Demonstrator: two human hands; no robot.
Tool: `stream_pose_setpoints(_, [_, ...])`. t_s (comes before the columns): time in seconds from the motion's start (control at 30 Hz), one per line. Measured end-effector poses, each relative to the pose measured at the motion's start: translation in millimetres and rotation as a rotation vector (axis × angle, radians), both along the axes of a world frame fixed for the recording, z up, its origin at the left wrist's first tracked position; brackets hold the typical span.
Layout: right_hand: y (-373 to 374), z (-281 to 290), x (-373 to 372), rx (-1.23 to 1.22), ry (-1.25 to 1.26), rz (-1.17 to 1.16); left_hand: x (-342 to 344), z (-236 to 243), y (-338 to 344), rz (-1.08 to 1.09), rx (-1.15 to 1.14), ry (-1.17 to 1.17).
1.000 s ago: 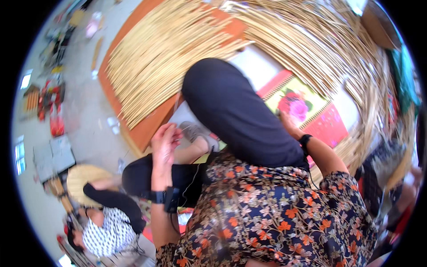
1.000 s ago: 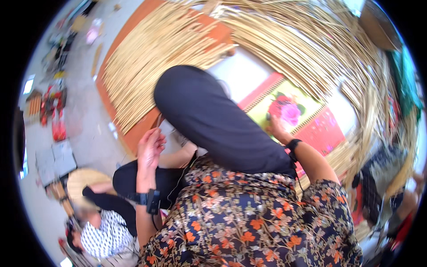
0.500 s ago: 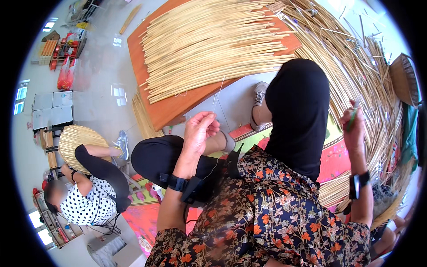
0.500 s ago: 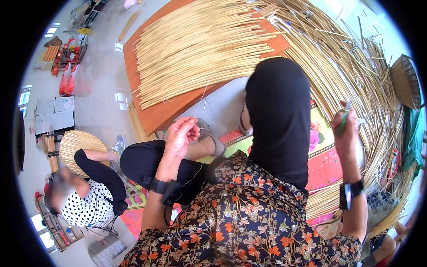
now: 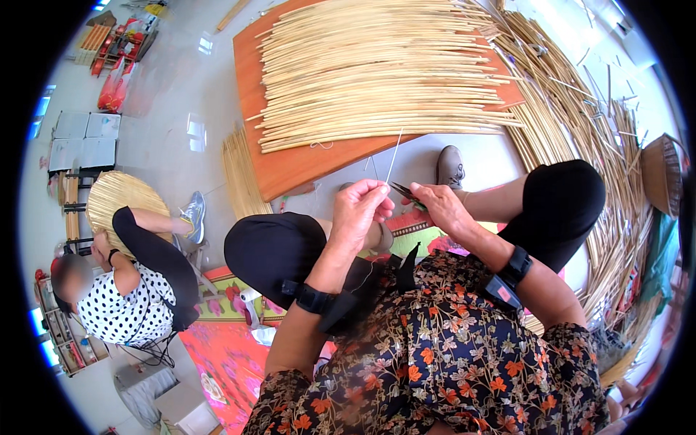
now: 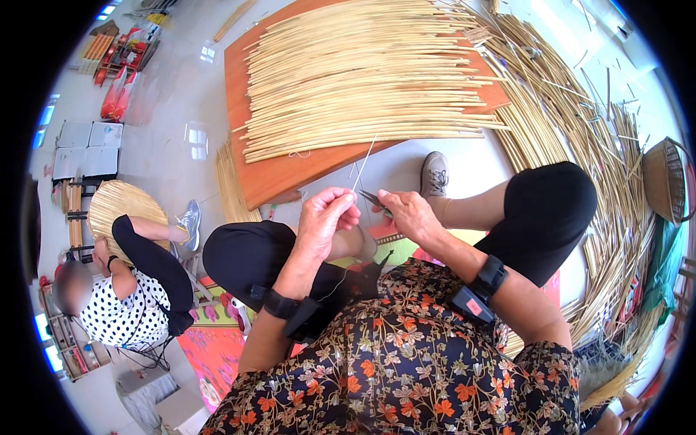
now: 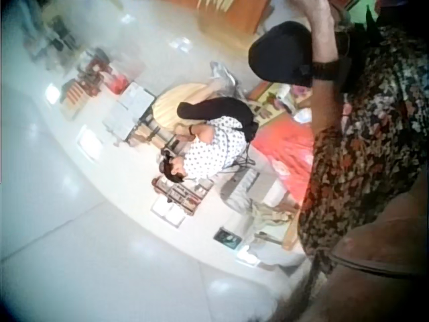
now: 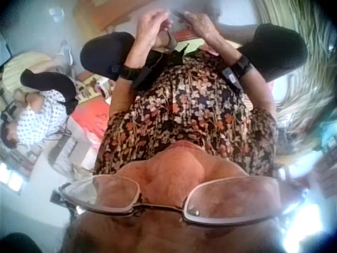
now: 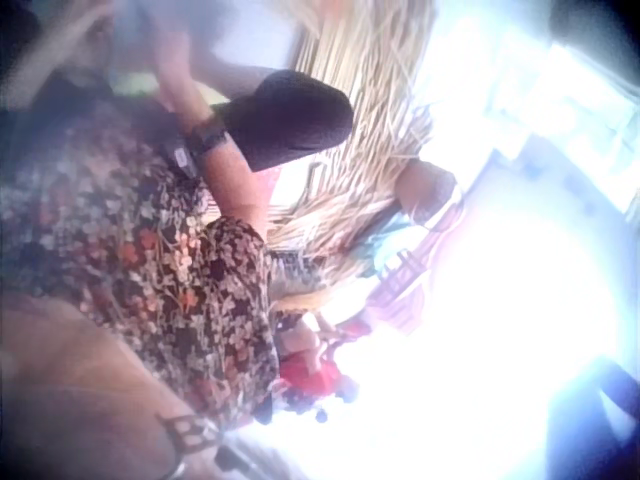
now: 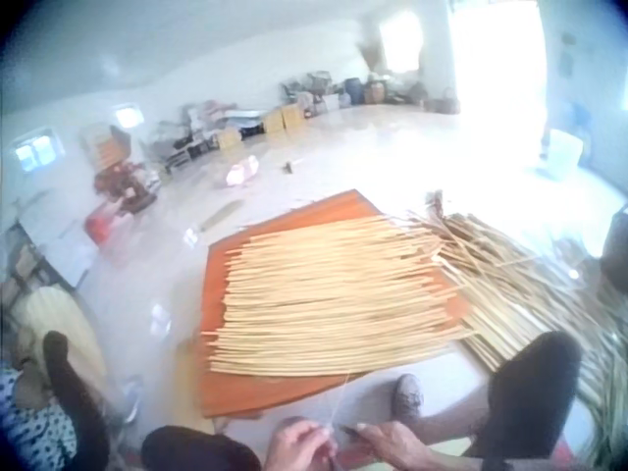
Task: The person binds long thin reeds together with string, wrapping the string around reed bundles and using scissors to cut it.
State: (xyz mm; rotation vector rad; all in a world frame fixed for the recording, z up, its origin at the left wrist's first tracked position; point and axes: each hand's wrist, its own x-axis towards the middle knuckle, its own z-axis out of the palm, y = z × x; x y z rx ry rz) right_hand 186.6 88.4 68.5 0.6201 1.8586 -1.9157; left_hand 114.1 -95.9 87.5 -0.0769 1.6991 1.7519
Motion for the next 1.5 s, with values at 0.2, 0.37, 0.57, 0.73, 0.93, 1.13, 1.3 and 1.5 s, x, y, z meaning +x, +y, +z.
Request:
stream_pose_setpoints(0.2, [-11, 1, -14, -0.084, 0.04, -0.034, 0, 4, 6, -0.007, 0.01, 0.011])
stream_pose_setpoints(0.37, [1, -4, -14, -0.11, 0.017, 0.008, -2, 1, 6, 0.034, 0.039, -0.005])
stream_pose_setpoints(0.57, [-1, -7, -13, -0.257, -0.099, -0.119, -1, -2, 4, 0.07, 0.017, -0.003])
stream_pose_setpoints(0.73, [0, -13, -28, -0.288, -0.084, -0.166, -1, -3, 5, 0.042, 0.021, -0.001])
stream_pose_setpoints(0.93, [4, -24, -30, -0.253, 0.007, -0.147, -1, 0, 7, 0.048, 0.006, -0.014])
stream_pose_setpoints(1.13, [15, 5, -13, -0.361, 0.055, -0.284, 0, 3, 3, 0.008, 0.041, -0.024])
stream_pose_setpoints(1.3, [58, 96, 59, 0.001, 0.399, -0.615, 4, 15, 3, -0.006, 0.126, -0.062])
stream_pose_setpoints(1.5, [168, 95, 135, 0.118, 0.542, -1.215, 6, 28, 15, -0.059, 0.201, -0.09])
